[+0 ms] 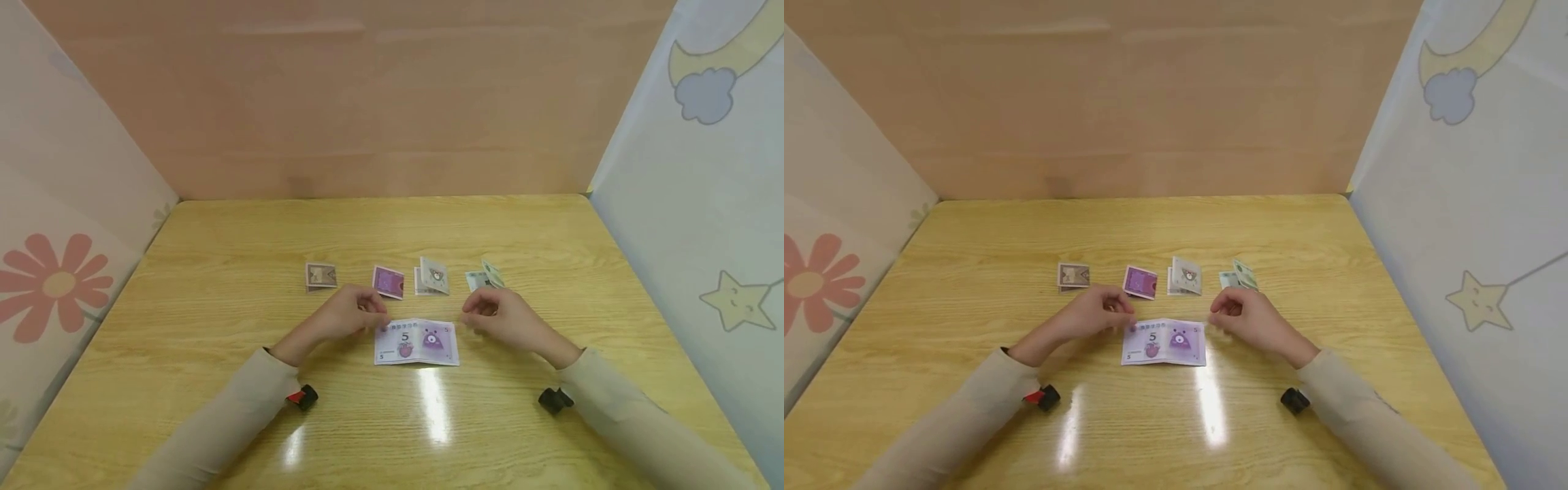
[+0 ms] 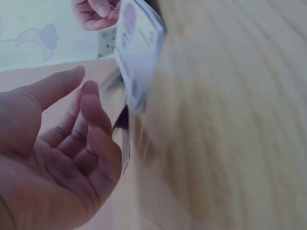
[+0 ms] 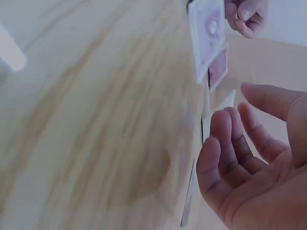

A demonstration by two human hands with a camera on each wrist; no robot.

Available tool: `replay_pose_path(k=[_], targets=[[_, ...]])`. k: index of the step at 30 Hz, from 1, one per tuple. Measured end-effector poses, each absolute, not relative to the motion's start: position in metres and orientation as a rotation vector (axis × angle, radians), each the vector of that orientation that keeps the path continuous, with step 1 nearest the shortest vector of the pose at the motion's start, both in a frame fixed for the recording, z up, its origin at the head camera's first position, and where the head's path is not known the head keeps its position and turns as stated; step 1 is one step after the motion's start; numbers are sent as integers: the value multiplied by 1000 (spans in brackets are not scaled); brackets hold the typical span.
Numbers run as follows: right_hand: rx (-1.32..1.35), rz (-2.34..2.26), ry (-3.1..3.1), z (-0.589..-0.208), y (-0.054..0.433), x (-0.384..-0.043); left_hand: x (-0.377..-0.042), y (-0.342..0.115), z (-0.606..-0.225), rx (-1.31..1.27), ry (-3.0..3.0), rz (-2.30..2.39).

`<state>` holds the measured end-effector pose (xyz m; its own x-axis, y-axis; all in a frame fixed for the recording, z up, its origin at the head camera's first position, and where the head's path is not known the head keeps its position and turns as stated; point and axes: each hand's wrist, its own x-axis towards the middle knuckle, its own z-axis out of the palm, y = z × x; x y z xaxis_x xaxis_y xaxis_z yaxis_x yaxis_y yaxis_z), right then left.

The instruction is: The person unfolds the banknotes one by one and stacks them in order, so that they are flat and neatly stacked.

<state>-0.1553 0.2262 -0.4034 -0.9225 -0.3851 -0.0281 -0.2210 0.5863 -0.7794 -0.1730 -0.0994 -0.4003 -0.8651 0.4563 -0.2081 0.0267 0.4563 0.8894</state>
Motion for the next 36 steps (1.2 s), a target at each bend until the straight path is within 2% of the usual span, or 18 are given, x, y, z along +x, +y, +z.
replay_pose_path(k=[20,36], targets=[[-400,-1614,2258,-380,309,-148,-184,-47,-385,602,1884,1657],[-404,-1792,2154,-380,362,-153,-201,26,-381,577,1674,1705]])
